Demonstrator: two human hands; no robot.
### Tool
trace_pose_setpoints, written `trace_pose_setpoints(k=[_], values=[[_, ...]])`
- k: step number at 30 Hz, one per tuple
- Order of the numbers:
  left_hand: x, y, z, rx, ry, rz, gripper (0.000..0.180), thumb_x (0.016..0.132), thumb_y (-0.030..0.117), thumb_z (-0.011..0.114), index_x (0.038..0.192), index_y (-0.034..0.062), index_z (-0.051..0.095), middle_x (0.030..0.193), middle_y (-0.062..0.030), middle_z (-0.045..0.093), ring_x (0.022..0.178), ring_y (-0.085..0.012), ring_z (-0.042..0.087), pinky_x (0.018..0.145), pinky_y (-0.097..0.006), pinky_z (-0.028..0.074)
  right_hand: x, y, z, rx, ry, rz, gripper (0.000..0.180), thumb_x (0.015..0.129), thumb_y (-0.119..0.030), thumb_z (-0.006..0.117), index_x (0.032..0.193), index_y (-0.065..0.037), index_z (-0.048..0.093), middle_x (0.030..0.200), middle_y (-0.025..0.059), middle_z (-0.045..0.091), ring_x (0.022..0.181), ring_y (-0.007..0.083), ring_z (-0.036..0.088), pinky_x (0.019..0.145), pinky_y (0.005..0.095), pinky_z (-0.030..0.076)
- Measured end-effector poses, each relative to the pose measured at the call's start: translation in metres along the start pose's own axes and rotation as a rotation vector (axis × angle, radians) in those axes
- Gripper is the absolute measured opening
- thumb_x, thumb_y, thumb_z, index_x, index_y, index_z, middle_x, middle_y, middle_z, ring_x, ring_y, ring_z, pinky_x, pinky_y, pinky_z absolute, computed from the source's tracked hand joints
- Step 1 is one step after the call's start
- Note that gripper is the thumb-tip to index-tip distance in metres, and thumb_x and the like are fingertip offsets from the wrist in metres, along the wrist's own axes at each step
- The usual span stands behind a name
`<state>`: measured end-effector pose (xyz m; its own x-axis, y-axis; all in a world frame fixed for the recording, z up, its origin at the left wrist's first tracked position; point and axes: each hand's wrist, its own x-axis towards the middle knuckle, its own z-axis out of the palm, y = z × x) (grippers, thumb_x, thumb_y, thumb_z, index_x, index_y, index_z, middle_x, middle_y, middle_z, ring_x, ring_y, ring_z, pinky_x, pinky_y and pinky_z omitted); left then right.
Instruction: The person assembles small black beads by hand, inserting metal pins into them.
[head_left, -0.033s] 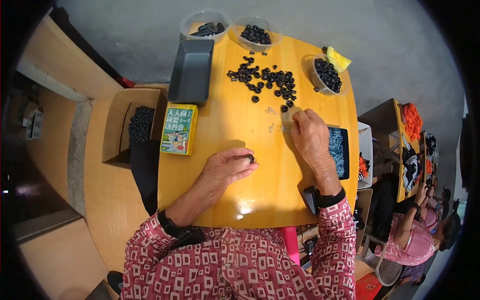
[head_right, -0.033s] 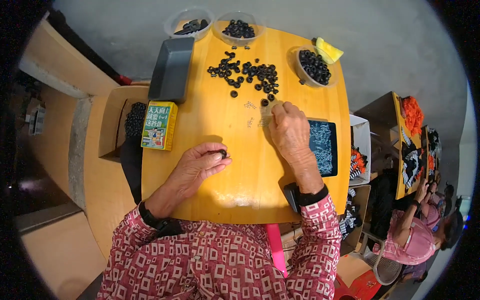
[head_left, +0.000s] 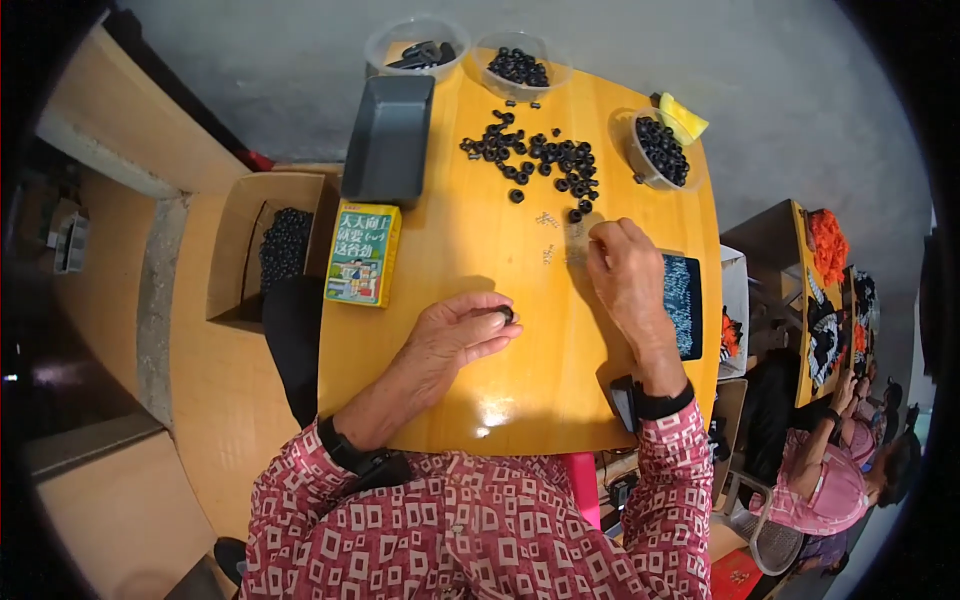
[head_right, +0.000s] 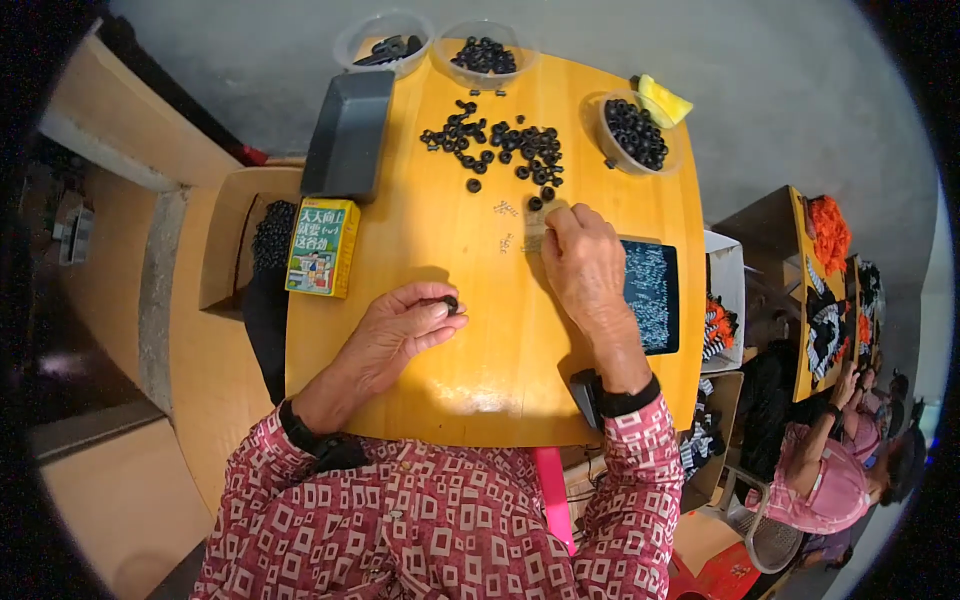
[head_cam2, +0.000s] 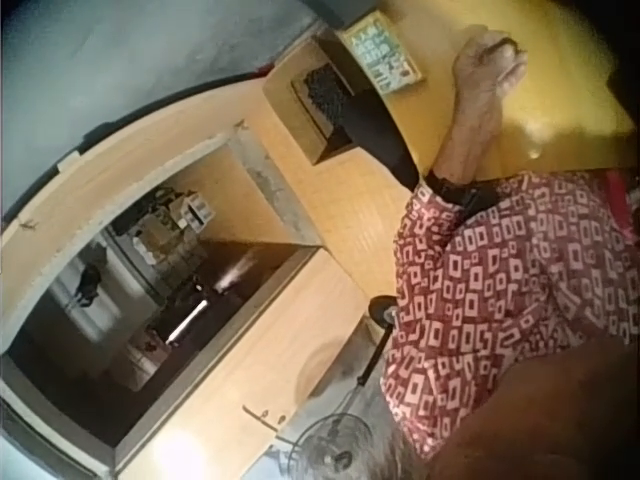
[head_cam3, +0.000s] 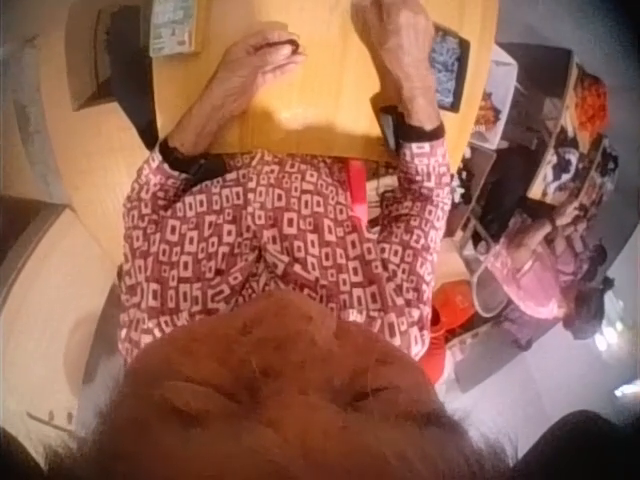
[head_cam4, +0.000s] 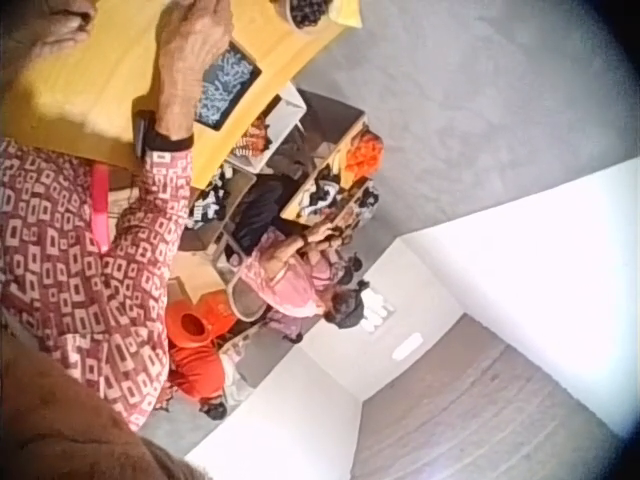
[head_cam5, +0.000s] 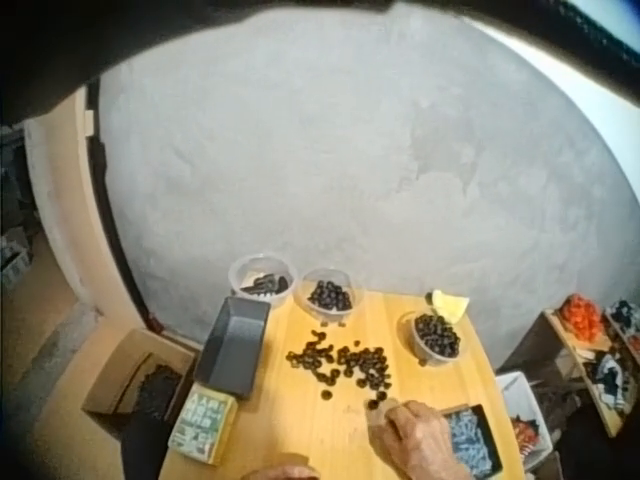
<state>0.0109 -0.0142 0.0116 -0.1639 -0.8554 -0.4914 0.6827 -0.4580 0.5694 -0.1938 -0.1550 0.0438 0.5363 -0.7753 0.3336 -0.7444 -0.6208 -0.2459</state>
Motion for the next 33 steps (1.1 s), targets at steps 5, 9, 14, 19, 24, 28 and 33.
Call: trace_pose_setpoints(k=[5, 9, 14, 19, 24, 28, 33], values=[[-0.004, 0.002, 0.004, -0.012, -0.046, 0.011, 0.024, 0.093, 0.013, 0.065, 0.116, 0.0066, 0.062, 0.109, -0.0078, 0.068, 0.104, -0.0202, 0.066, 0.093, -0.031, 0.052, -0.021, -0.054, -0.03, 0.636, 0.01, 0.161, 0.008, 0.082, 0.001, 0.068, 0.089, 0.0, 0.065, 0.086, 0.0118, 0.067, 0.079, 0.0213, 0.065, 0.07, 0.029, 0.051], [-0.006, 0.004, 0.007, 0.024, -0.066, 0.039, 0.023, 0.092, 0.012, 0.066, 0.114, 0.0051, 0.063, 0.108, -0.0084, 0.068, 0.101, -0.019, 0.067, 0.091, -0.03, 0.053, -0.04, -0.077, -0.033, 0.729, -0.014, 0.104, 0.009, 0.082, 0.005, 0.067, 0.089, 0.001, 0.066, 0.088, 0.0095, 0.067, 0.08, 0.0162, 0.064, 0.07, 0.0276, 0.051], [-0.008, -0.002, 0.006, 0.031, -0.078, 0.106, 0.023, 0.09, 0.008, 0.067, 0.112, 0.0017, 0.063, 0.105, -0.0093, 0.067, 0.098, -0.0181, 0.068, 0.089, -0.028, 0.055, -0.051, -0.085, -0.023, 0.794, 0.037, 0.087, 0.014, 0.08, 0.008, 0.069, 0.093, 0.001, 0.068, 0.088, 0.0103, 0.067, 0.08, 0.0183, 0.065, 0.07, 0.027, 0.051], [-0.012, -0.002, 0.007, 0.084, -0.092, 0.166, 0.023, 0.089, 0.005, 0.066, 0.111, 0.0002, 0.064, 0.105, -0.0067, 0.067, 0.096, -0.0141, 0.065, 0.088, -0.027, 0.053, -0.056, -0.086, -0.018, 0.767, 0.049, 0.073, 0.015, 0.08, 0.008, 0.068, 0.093, 0.001, 0.068, 0.087, 0.0106, 0.067, 0.079, 0.0199, 0.064, 0.07, 0.0283, 0.051], [-0.01, -0.006, 0.005, 0.157, -0.088, 0.219, 0.023, 0.088, 0.003, 0.067, 0.11, -0.0014, 0.065, 0.103, -0.0068, 0.067, 0.096, -0.0131, 0.064, 0.086, -0.025, 0.052, -0.056, -0.087, -0.019, 0.599, 0.038, -0.001, 0.017, 0.079, 0.007, 0.069, 0.094, 0.0, 0.068, 0.084, 0.0101, 0.067, 0.078, 0.0211, 0.064, 0.069, 0.0297, 0.051], [-0.009, -0.007, 0.003, 0.248, -0.084, 0.275, 0.023, 0.088, 0.002, 0.067, 0.11, -0.0021, 0.065, 0.103, -0.0067, 0.068, 0.096, -0.0127, 0.064, 0.087, -0.025, 0.052, -0.058, -0.087, -0.018, 0.587, 0.022, -0.002, 0.012, 0.081, 0.005, 0.07, 0.091, 0.0, 0.066, 0.087, 0.0114, 0.066, 0.08, 0.0201, 0.064, 0.071, 0.0289, 0.05], [-0.014, -0.004, 0.004, 0.168, -0.1, 0.23, 0.022, 0.088, 0.001, 0.065, 0.11, -0.0022, 0.065, 0.103, -0.0065, 0.068, 0.097, -0.0127, 0.064, 0.088, -0.025, 0.051, -0.064, -0.08, -0.017, 0.873, 0.06, 0.144, 0.017, 0.079, 0.008, 0.07, 0.093, 0.0, 0.067, 0.086, 0.0095, 0.067, 0.082, 0.0172, 0.064, 0.071, 0.0272, 0.05]])
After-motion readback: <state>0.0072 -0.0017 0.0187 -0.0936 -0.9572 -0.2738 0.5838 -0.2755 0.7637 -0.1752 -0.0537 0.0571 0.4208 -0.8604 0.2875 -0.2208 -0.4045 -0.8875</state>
